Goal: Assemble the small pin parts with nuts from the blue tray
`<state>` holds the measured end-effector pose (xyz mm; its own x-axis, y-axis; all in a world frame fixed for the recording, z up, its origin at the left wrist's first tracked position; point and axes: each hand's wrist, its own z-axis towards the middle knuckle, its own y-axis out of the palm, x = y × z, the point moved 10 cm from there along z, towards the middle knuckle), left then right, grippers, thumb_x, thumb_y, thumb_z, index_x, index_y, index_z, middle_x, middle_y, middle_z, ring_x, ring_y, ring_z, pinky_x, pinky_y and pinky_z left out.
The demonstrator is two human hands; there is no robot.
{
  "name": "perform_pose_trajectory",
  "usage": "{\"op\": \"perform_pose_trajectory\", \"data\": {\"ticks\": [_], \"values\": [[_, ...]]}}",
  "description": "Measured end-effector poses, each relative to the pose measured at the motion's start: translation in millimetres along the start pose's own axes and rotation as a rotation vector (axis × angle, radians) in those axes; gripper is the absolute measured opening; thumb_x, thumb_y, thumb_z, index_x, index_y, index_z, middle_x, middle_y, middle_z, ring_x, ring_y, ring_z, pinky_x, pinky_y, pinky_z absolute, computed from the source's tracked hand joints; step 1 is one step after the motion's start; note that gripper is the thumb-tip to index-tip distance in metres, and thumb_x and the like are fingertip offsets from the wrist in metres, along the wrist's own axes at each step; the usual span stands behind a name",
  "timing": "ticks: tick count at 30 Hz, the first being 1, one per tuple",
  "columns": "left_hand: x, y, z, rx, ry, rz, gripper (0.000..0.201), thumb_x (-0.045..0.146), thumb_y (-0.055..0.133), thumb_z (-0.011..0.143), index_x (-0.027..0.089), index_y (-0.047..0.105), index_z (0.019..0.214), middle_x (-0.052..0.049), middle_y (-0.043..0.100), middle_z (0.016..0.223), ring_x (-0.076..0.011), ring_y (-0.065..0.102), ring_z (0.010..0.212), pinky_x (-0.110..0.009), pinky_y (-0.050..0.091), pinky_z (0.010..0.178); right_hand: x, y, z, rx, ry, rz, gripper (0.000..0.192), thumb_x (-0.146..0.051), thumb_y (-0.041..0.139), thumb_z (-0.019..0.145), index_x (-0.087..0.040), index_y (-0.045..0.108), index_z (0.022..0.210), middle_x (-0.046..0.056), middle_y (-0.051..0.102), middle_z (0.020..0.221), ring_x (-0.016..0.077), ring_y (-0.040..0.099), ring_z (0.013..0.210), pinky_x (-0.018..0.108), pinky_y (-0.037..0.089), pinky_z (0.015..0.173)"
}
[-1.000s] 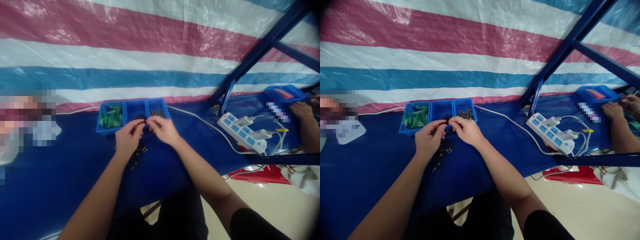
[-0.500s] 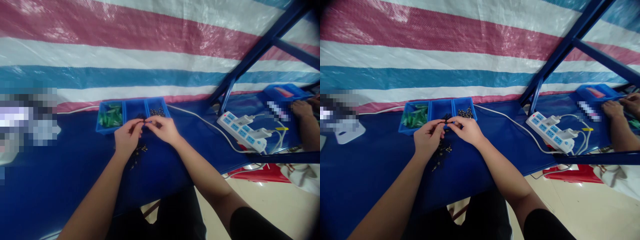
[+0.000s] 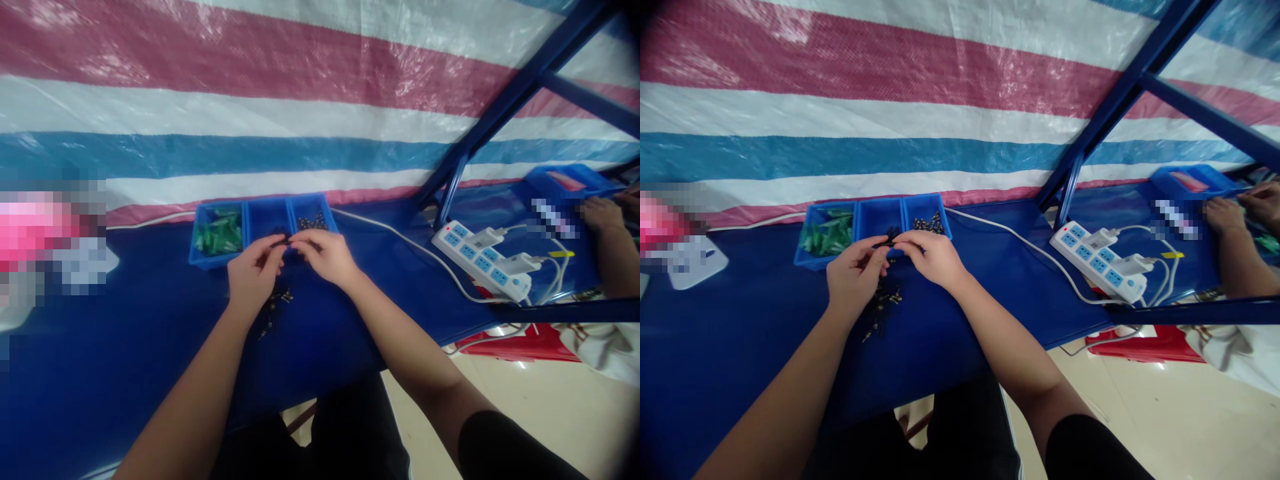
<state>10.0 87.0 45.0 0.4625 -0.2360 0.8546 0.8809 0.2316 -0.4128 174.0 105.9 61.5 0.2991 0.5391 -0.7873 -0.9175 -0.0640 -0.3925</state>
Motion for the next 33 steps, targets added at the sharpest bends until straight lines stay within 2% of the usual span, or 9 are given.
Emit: {"op": "perform_pose_trajectory", "data": {"ticks": [6, 15, 28, 33], "values": [[-3.5, -0.1, -0.5, 0.006, -0.008, 0.007, 0.025, 0.037, 0.068, 0.090, 0.022, 0.077, 0.108, 0.002, 0.069, 0.067, -0.0082, 0.062, 0.052, -0.019, 0.052, 0.058, 3.1, 5.9, -1.3, -0.070, 0.063, 0.025, 0.023, -0.035, 0.055, 0.101, -0.019, 0.073, 0.105, 0.002, 0.075, 0.090, 0.0108, 0.070, 0.071, 0.023, 0.058, 0.073], [-3.2, 2.3, 0.1, -0.026, -0.023, -0.029, 0.030, 0.038, 0.070, 0.088, 0.022, 0.076, 0.113, 0.002, 0.070, 0.068, -0.0080, 0.063, 0.054, -0.019, 0.054, 0.059, 3.2, 4.8, -2.1, -0.068, 0.090, 0.001, 0.023, -0.036, 0.055, 0.101, -0.020, 0.071, 0.106, 0.000, 0.071, 0.079, 0.0096, 0.067, 0.066, 0.021, 0.053, 0.068], [0.2, 0.3, -0.4, 0.000, -0.021, -0.007, 0.028, 0.039, 0.070, 0.088, 0.022, 0.076, 0.110, 0.001, 0.070, 0.069, -0.0090, 0.064, 0.055, -0.020, 0.055, 0.059, 4.1, 4.9, -1.4, -0.083, 0.112, -0.028, 0.025, -0.038, 0.053, 0.102, -0.020, 0.071, 0.106, -0.001, 0.071, 0.077, 0.0090, 0.067, 0.065, 0.020, 0.052, 0.068], [-0.2, -1.9, 0.2, 0.012, -0.013, 0.007, 0.027, 0.038, 0.068, 0.090, 0.022, 0.076, 0.110, 0.002, 0.069, 0.066, -0.0079, 0.062, 0.052, -0.019, 0.053, 0.057, 6.1, 3.7, -1.6, -0.047, 0.093, -0.021, 0.027, -0.042, 0.061, 0.098, -0.021, 0.073, 0.109, 0.000, 0.073, 0.082, 0.0103, 0.068, 0.067, 0.022, 0.055, 0.071]]}}
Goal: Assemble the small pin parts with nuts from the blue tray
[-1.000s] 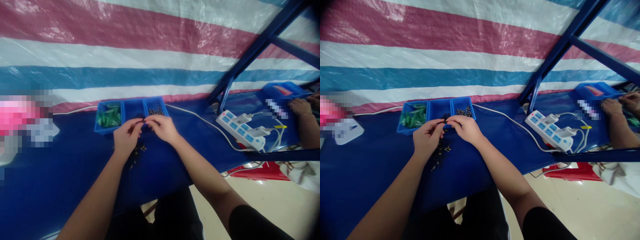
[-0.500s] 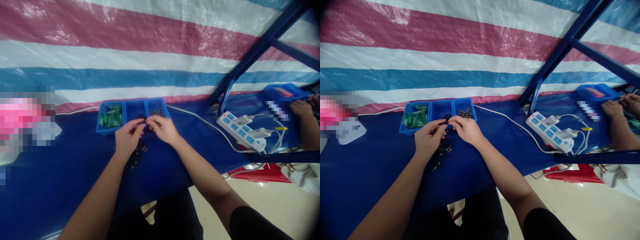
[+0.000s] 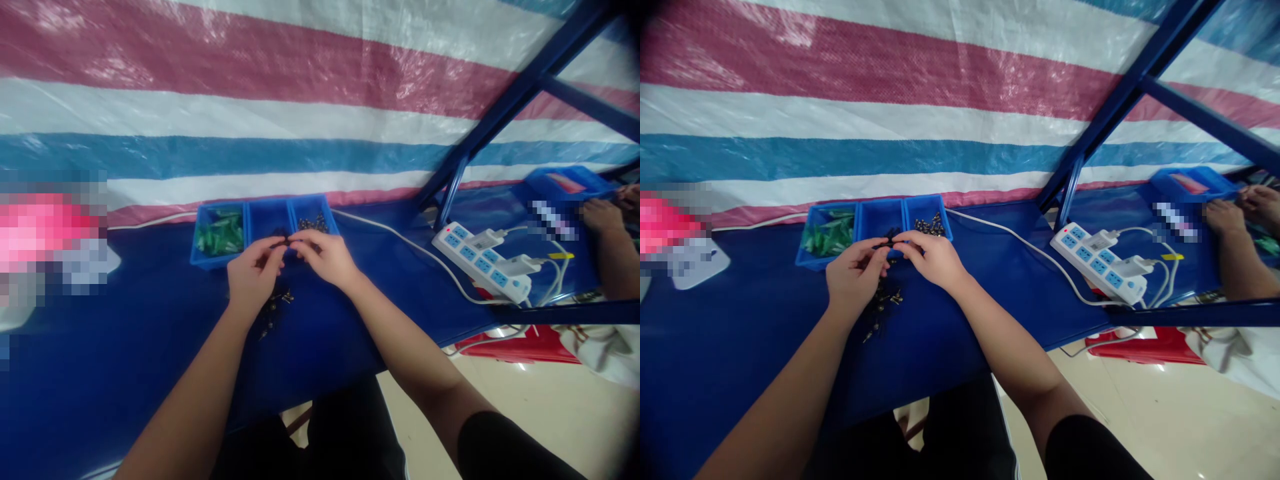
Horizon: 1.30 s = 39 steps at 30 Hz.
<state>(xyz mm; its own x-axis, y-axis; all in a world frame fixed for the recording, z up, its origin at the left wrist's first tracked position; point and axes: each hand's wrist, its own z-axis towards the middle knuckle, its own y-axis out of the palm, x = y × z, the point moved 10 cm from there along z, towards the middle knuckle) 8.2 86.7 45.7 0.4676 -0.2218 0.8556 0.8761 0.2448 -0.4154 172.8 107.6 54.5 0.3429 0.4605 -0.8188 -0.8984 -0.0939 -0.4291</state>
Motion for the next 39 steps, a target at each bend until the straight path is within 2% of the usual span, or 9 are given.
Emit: {"op": "perform_pose_trajectory", "data": {"ticks": [6, 19, 25, 30, 33, 39], "values": [[-0.5, 1.0, -0.2, -0.008, 0.001, -0.019, 0.026, 0.037, 0.068, 0.090, 0.021, 0.076, 0.109, 0.002, 0.069, 0.066, -0.0079, 0.062, 0.052, -0.019, 0.052, 0.056, -3.9, -3.4, -0.7, 0.040, -0.050, -0.001, 0.023, -0.038, 0.068, 0.094, -0.020, 0.076, 0.107, -0.001, 0.072, 0.077, 0.0099, 0.066, 0.064, 0.022, 0.055, 0.070], [4.0, 2.1, -1.8, -0.022, 0.010, -0.017, 0.028, 0.037, 0.068, 0.090, 0.021, 0.075, 0.112, 0.001, 0.070, 0.068, -0.0082, 0.063, 0.053, -0.019, 0.053, 0.057, -1.5, -1.7, -0.1, 0.028, -0.049, 0.036, 0.022, -0.038, 0.064, 0.097, -0.021, 0.077, 0.102, 0.004, 0.079, 0.101, 0.0127, 0.073, 0.076, 0.025, 0.061, 0.075], [0.5, 1.3, -1.4, -0.007, -0.010, -0.010, 0.025, 0.037, 0.070, 0.089, 0.021, 0.076, 0.108, 0.001, 0.070, 0.067, -0.0083, 0.063, 0.053, -0.018, 0.051, 0.056, 0.2, 3.0, -0.7, -0.019, -0.012, 0.046, 0.025, -0.039, 0.061, 0.099, -0.020, 0.075, 0.106, 0.002, 0.077, 0.086, 0.0098, 0.071, 0.068, 0.022, 0.058, 0.071], [-0.2, 0.3, -1.3, -0.005, -0.001, -0.003, 0.026, 0.038, 0.067, 0.091, 0.021, 0.075, 0.109, 0.001, 0.069, 0.066, -0.0089, 0.064, 0.053, -0.019, 0.051, 0.056, -3.3, -1.0, -0.7, 0.030, -0.031, 0.018, 0.025, -0.039, 0.068, 0.094, -0.021, 0.076, 0.108, 0.000, 0.076, 0.081, 0.0099, 0.069, 0.065, 0.022, 0.058, 0.071], [0.9, 1.2, -1.4, -0.007, 0.004, -0.004, 0.026, 0.039, 0.068, 0.090, 0.021, 0.075, 0.107, 0.002, 0.069, 0.065, -0.0088, 0.063, 0.051, -0.020, 0.052, 0.057, -3.7, -4.2, -0.3, 0.058, -0.038, 0.008, 0.023, -0.039, 0.066, 0.095, -0.021, 0.077, 0.104, 0.003, 0.078, 0.089, 0.0110, 0.071, 0.069, 0.023, 0.060, 0.073], [2.5, 1.5, -2.3, -0.005, 0.007, -0.012, 0.026, 0.038, 0.069, 0.090, 0.021, 0.075, 0.108, 0.002, 0.069, 0.065, -0.0090, 0.062, 0.051, -0.020, 0.052, 0.056, -1.1, -0.4, -1.0, 0.013, -0.036, 0.046, 0.025, -0.039, 0.061, 0.098, -0.021, 0.077, 0.105, 0.004, 0.078, 0.100, 0.0119, 0.072, 0.073, 0.025, 0.061, 0.074]]}}
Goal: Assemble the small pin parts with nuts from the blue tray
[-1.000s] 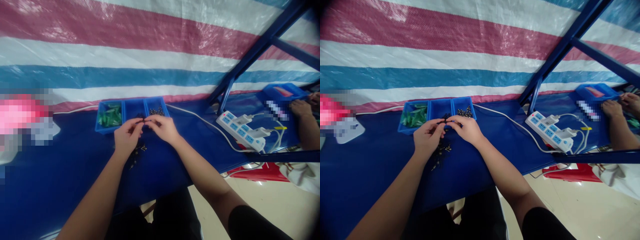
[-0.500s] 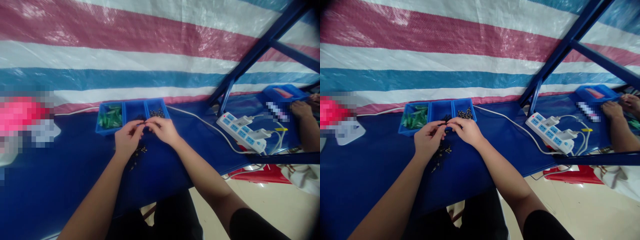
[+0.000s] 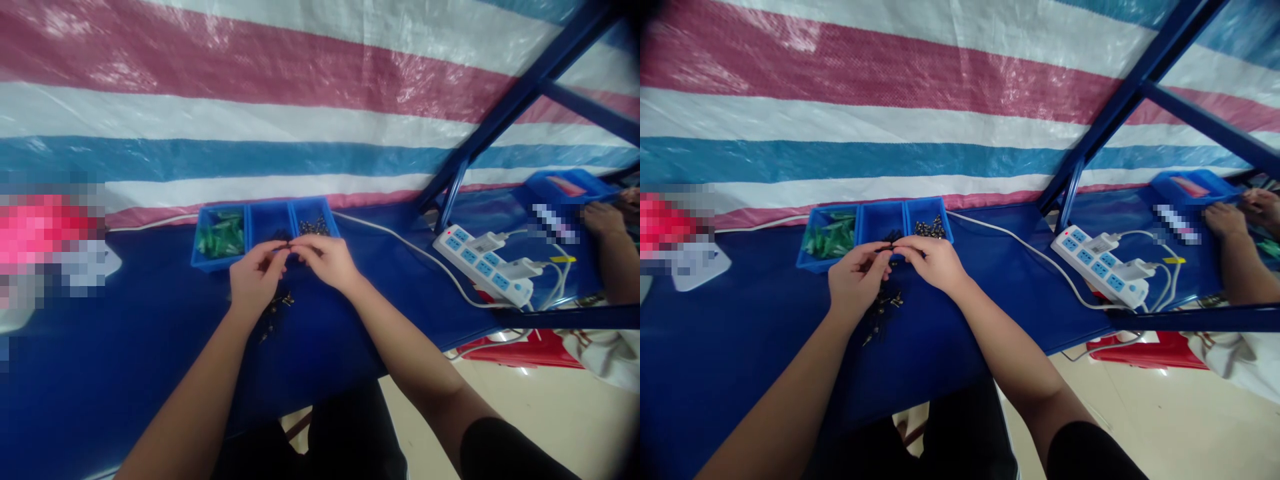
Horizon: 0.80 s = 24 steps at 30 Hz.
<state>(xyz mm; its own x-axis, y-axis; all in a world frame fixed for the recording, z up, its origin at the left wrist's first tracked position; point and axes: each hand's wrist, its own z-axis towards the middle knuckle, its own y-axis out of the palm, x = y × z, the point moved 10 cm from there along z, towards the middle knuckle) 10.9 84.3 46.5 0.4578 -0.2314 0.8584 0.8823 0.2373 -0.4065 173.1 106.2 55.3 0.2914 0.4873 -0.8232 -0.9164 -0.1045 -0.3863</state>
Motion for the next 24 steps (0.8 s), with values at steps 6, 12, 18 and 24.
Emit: {"op": "perform_pose_trajectory", "data": {"ticks": [6, 12, 18, 24], "values": [[-0.8, -0.1, -0.7, -0.006, 0.011, 0.013, 0.027, 0.038, 0.069, 0.090, 0.022, 0.075, 0.111, 0.002, 0.070, 0.067, -0.0095, 0.064, 0.054, -0.020, 0.053, 0.059, -0.7, 2.6, -0.4, -0.037, 0.012, 0.006, 0.024, -0.037, 0.058, 0.100, -0.021, 0.075, 0.105, 0.001, 0.075, 0.087, 0.0101, 0.069, 0.068, 0.022, 0.058, 0.071], [-2.6, -1.0, 0.5, 0.007, 0.009, 0.017, 0.025, 0.039, 0.069, 0.089, 0.021, 0.075, 0.105, 0.003, 0.068, 0.064, -0.0096, 0.064, 0.052, -0.020, 0.053, 0.059, 0.0, 6.1, -0.9, -0.062, 0.034, 0.000, 0.025, -0.039, 0.058, 0.100, -0.021, 0.073, 0.106, 0.000, 0.073, 0.083, 0.0096, 0.068, 0.067, 0.021, 0.055, 0.069], [-4.6, -1.6, 1.4, 0.003, -0.008, 0.010, 0.024, 0.039, 0.066, 0.091, 0.021, 0.075, 0.104, 0.003, 0.068, 0.064, -0.0089, 0.063, 0.051, -0.020, 0.052, 0.058, -2.7, -0.5, 0.2, 0.014, 0.004, -0.028, 0.024, -0.038, 0.067, 0.095, -0.020, 0.074, 0.109, -0.002, 0.070, 0.072, 0.0093, 0.065, 0.062, 0.021, 0.053, 0.067], [-5.4, 0.9, 0.4, -0.010, -0.019, -0.006, 0.027, 0.040, 0.070, 0.088, 0.021, 0.076, 0.105, 0.003, 0.068, 0.064, -0.0088, 0.063, 0.052, -0.020, 0.053, 0.059, -3.3, -3.7, 0.2, 0.041, 0.009, -0.058, 0.022, -0.038, 0.064, 0.097, -0.020, 0.075, 0.103, 0.000, 0.072, 0.074, 0.0098, 0.066, 0.062, 0.021, 0.054, 0.066]]}}
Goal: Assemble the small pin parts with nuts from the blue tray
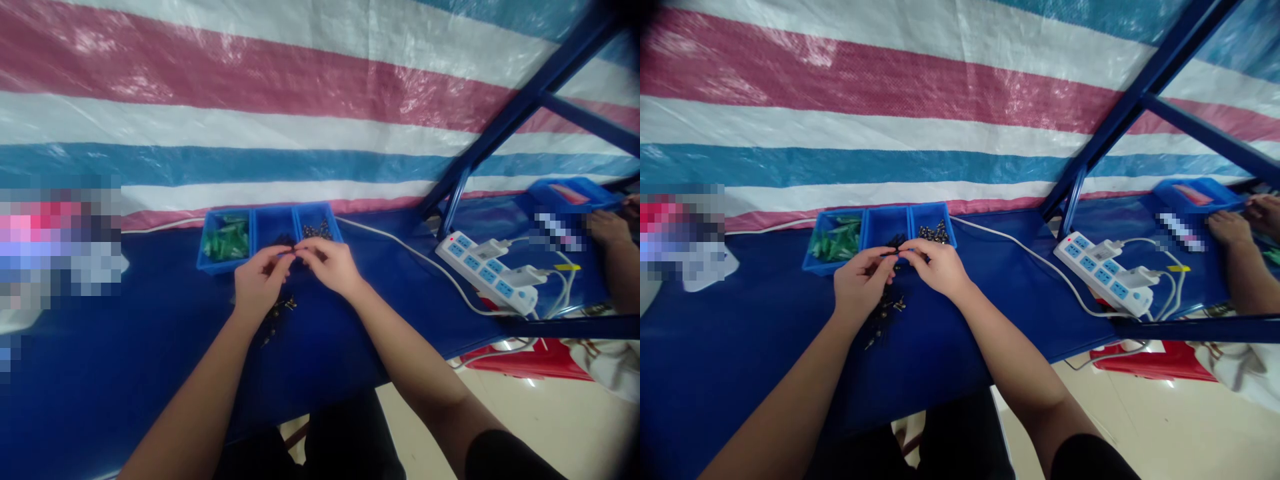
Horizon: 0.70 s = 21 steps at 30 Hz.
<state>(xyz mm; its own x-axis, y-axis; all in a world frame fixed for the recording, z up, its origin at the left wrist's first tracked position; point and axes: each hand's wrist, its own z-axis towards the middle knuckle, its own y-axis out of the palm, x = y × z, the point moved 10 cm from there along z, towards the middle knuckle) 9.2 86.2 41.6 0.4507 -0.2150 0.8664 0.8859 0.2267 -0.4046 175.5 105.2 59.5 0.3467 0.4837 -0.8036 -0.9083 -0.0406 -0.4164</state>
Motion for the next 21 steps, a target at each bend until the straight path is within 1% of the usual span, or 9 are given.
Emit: {"op": "perform_pose_trajectory", "data": {"ticks": [5, 7, 14, 18, 21], "values": [[-0.3, 0.3, -0.6, 0.001, 0.000, -0.012, 0.030, 0.040, 0.070, 0.087, 0.022, 0.075, 0.112, 0.002, 0.069, 0.066, -0.0097, 0.065, 0.054, -0.020, 0.054, 0.058, 0.2, 0.6, -0.4, -0.007, -0.018, 0.036, 0.023, -0.038, 0.061, 0.098, -0.020, 0.075, 0.103, 0.003, 0.076, 0.090, 0.0112, 0.069, 0.069, 0.023, 0.057, 0.071], [0.1, 0.1, -0.5, 0.002, 0.005, -0.012, 0.031, 0.040, 0.071, 0.087, 0.022, 0.075, 0.112, 0.003, 0.069, 0.065, -0.0099, 0.065, 0.054, -0.021, 0.054, 0.059, 1.8, 1.4, -0.5, -0.016, -0.007, 0.041, 0.023, -0.037, 0.060, 0.099, -0.020, 0.075, 0.103, 0.003, 0.076, 0.091, 0.0115, 0.070, 0.070, 0.024, 0.058, 0.072], [0.6, 0.6, 0.2, 0.008, 0.013, -0.005, 0.029, 0.040, 0.072, 0.087, 0.023, 0.077, 0.109, 0.003, 0.069, 0.066, -0.0090, 0.064, 0.053, -0.020, 0.055, 0.060, 3.2, 3.9, -0.1, -0.066, 0.040, 0.083, 0.022, -0.036, 0.058, 0.100, -0.020, 0.072, 0.105, 0.000, 0.071, 0.078, 0.0102, 0.067, 0.066, 0.023, 0.055, 0.070], [-0.9, 2.0, -1.0, 0.009, 0.010, -0.032, 0.026, 0.039, 0.071, 0.087, 0.022, 0.078, 0.106, 0.002, 0.071, 0.067, -0.0091, 0.065, 0.054, -0.020, 0.055, 0.058, 4.9, 17.1, -1.0, -0.171, 0.085, 0.188, 0.023, -0.035, 0.054, 0.101, -0.019, 0.069, 0.106, -0.001, 0.069, 0.076, 0.0089, 0.065, 0.063, 0.022, 0.054, 0.067], [-1.4, 2.3, -2.0, 0.006, 0.030, -0.038, 0.024, 0.038, 0.071, 0.088, 0.023, 0.079, 0.104, 0.002, 0.072, 0.068, -0.0088, 0.064, 0.053, -0.020, 0.055, 0.059, 5.8, 25.0, -2.3, -0.212, 0.103, 0.262, 0.022, -0.031, 0.050, 0.103, -0.017, 0.066, 0.108, -0.001, 0.068, 0.077, 0.0081, 0.064, 0.062, 0.021, 0.054, 0.065]]}}
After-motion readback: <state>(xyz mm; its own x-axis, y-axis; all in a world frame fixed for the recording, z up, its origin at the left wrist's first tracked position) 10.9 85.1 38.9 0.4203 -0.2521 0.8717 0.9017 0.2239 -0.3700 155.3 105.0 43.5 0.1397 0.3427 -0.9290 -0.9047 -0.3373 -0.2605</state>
